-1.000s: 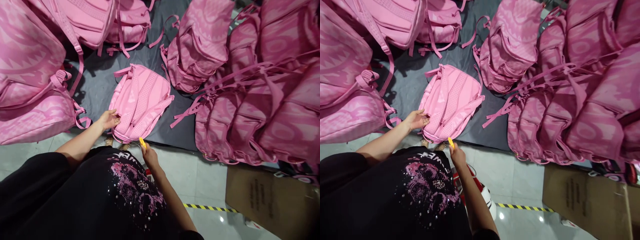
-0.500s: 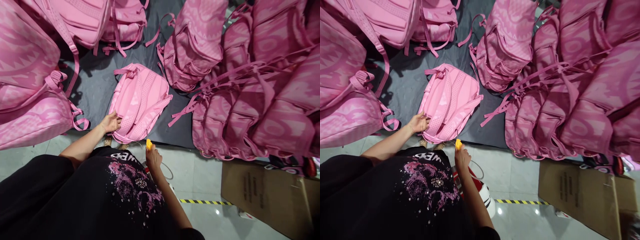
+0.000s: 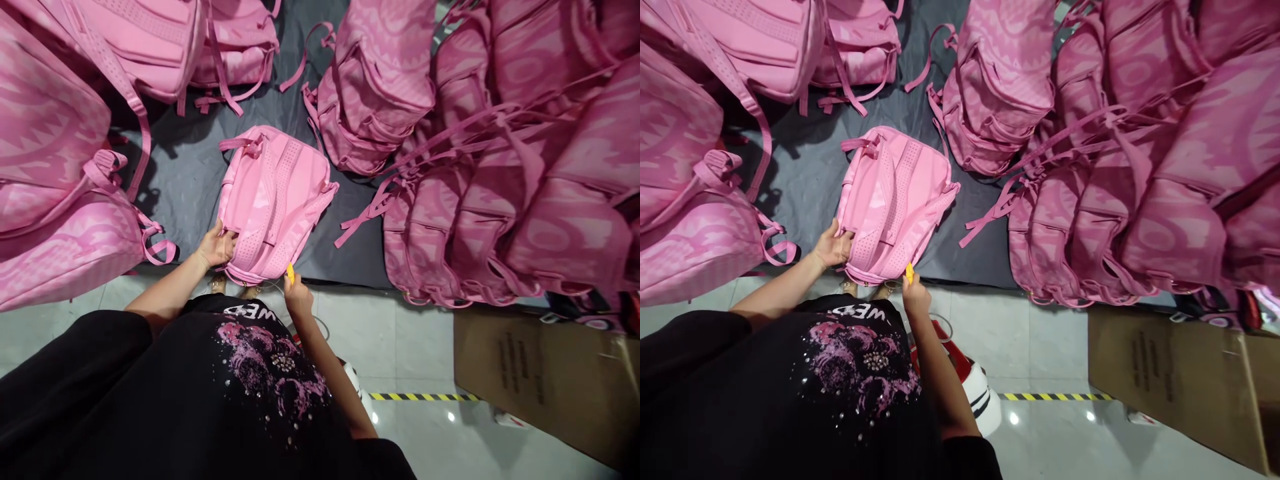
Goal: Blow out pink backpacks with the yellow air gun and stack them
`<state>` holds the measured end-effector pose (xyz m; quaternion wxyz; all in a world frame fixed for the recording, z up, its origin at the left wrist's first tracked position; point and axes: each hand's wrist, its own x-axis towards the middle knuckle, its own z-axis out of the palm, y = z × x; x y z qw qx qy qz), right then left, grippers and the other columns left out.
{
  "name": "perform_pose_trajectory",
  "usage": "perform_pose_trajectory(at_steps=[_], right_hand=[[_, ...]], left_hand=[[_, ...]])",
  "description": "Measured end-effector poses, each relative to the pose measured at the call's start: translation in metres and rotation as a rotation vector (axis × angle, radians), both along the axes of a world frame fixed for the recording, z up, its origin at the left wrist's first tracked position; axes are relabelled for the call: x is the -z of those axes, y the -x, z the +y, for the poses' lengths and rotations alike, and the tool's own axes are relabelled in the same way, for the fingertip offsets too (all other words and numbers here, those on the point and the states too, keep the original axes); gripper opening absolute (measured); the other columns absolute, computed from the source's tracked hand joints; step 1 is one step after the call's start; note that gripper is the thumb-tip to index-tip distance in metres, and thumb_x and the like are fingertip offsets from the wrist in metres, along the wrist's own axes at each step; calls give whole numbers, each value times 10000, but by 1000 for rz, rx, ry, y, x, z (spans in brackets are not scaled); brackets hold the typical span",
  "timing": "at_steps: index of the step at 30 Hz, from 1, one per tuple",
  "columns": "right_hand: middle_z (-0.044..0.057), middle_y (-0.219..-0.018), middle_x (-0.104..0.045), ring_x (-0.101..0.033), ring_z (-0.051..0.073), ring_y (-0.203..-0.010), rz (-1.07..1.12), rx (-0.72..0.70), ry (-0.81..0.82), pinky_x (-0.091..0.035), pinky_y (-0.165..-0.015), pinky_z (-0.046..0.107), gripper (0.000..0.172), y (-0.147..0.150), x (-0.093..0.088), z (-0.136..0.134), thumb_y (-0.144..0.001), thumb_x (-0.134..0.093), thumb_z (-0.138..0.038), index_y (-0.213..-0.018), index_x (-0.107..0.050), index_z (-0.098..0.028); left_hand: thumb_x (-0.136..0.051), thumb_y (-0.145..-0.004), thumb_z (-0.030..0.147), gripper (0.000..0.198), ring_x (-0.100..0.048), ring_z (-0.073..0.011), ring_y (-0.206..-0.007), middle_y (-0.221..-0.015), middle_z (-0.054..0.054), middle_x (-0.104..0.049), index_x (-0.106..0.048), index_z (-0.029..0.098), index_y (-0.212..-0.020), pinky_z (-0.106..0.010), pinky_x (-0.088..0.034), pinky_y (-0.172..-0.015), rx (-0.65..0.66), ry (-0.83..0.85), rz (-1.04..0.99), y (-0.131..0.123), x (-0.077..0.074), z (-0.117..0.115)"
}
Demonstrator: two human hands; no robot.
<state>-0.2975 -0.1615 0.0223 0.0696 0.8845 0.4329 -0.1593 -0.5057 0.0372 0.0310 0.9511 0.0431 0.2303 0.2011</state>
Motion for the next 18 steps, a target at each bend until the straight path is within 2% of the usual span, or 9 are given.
perform_pose_trajectory(at_steps=[5, 10, 18], right_hand=[[87, -912, -720, -676, 186, -800, 101, 41, -29, -315, -623, 247, 391, 8, -4, -15, -1061, -330, -463, -1255, -516, -180], [95, -946, -721, -680, 210, -837, 181, 92, -56, -328, -632, 266, 397, 7, -6, -28, -1068, -273, -439, -1232, -525, -180], [132, -990, -720, -682, 263, -919, 266, 145, -115, -387, -675, 298, 483, 6, -9, -42, -1064, -179, -405, -1244, -545, -147]], left_hand=[[-354, -933, 703, 600, -677, -166, -575, -838, -102, -723, -660, 189, -987, -186, -432, -393, -28, -11, -13, 2, -1, -2], [-254, -963, 681, 636, -666, -151, -571, -889, -113, -728, -661, 193, -970, -176, -401, -375, -42, -18, 19, 3, -3, -4], [-313, -931, 720, 656, -645, -132, -587, -1060, -133, -720, -603, 234, -1261, -163, -357, -366, -4, -93, 85, 7, -1, -4]])
